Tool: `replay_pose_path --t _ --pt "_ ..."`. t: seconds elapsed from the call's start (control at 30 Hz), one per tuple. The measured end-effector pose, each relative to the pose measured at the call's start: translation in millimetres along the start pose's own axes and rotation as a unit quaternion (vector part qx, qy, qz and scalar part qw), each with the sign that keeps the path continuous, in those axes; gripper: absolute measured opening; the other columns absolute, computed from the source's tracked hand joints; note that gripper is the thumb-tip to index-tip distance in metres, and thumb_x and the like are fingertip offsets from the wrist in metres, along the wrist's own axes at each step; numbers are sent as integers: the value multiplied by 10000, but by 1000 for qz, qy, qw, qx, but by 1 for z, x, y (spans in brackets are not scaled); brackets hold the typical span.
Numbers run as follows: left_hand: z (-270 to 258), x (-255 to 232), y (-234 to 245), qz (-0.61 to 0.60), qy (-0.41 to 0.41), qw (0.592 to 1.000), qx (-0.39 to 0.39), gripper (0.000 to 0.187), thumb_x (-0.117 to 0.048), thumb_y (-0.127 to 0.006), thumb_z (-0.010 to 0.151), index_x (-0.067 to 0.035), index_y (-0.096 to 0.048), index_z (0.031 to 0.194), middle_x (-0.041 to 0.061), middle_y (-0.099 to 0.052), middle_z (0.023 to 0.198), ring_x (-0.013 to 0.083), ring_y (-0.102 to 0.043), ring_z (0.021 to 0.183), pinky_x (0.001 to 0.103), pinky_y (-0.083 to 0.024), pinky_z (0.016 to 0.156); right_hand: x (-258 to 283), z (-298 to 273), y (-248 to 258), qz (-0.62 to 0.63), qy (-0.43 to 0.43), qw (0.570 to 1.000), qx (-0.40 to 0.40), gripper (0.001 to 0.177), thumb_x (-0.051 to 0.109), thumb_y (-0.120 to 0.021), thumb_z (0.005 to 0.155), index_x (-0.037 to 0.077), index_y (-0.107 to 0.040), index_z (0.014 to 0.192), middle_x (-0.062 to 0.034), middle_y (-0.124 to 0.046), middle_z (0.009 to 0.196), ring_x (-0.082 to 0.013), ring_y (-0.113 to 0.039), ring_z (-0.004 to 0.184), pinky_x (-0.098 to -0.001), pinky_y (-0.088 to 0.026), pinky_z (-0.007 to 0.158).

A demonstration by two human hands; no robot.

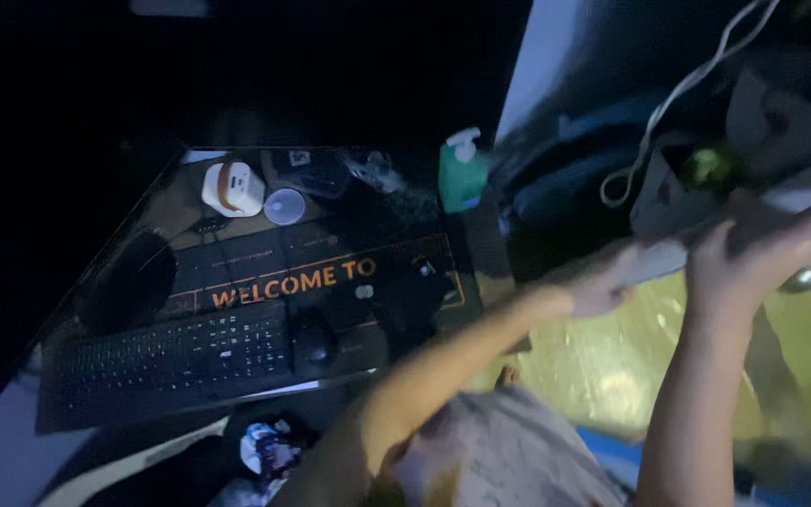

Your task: The person hangs a pink comb on a wall hook, then moves to a desk to pick up a small container and a plastic box. They walk to a different area to retrieve a pack of wipes, open it, and return to the desk. The person uses a wipe to clean the desk surface and the monitor.

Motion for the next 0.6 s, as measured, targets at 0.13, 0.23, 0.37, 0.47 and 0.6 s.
replay_pose_path --t 0.13,0.23,0.37,0.47,0.6 --pt "26 -18 -7 85 17 994 -65 747 -143 -661 900 -50 -298 1545 250 -368 1589 437 -323 1502 459 -341 1249 1 18 -22 66 61 995 43 1128 -12 -714 954 50 201 1610 -202 152 1686 -326 115 1594 -418 48 1335" --pt "31 -27 -1 44 44 987 -145 795 -159 -635 897 -69 -247 1585 247 -367 1607 427 -335 1522 463 -341 1255 5 36 -39 149 127 979 55 1175 -51 -695 945 134 261 1602 -106 236 1685 -241 187 1596 -353 78 1363" --pt "19 -39 13 10 208 968 -141 896 -159 -638 894 -91 -125 1625 281 -238 1621 439 -309 1455 479 -355 1144 17 53 -61 257 108 955 105 1094 -101 -585 964 118 280 1598 -124 203 1710 -253 107 1599 -338 33 1360" --pt "2 -48 25 33 175 967 -184 871 -131 -654 932 -64 -146 1635 291 -311 1590 432 -337 1465 468 -357 1156 32 60 -74 341 80 926 139 1039 -124 -482 888 70 260 1589 -179 111 1746 -265 -104 1569 -341 -88 1337" --pt "-24 -40 39 36 108 955 -275 864 -127 -670 927 -41 -201 1648 252 -460 1526 372 -540 1329 412 -458 1159 49 69 -96 332 115 924 149 1095 -199 -474 819 102 241 1592 -195 91 1730 -312 -82 1605 -339 -95 1359"
Point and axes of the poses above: each hand's wrist, its own z-axis towards the middle knuckle, its own y-axis out of the back of the hand, x = y × z, the point moved 3 cm from there along z, towards the middle knuckle
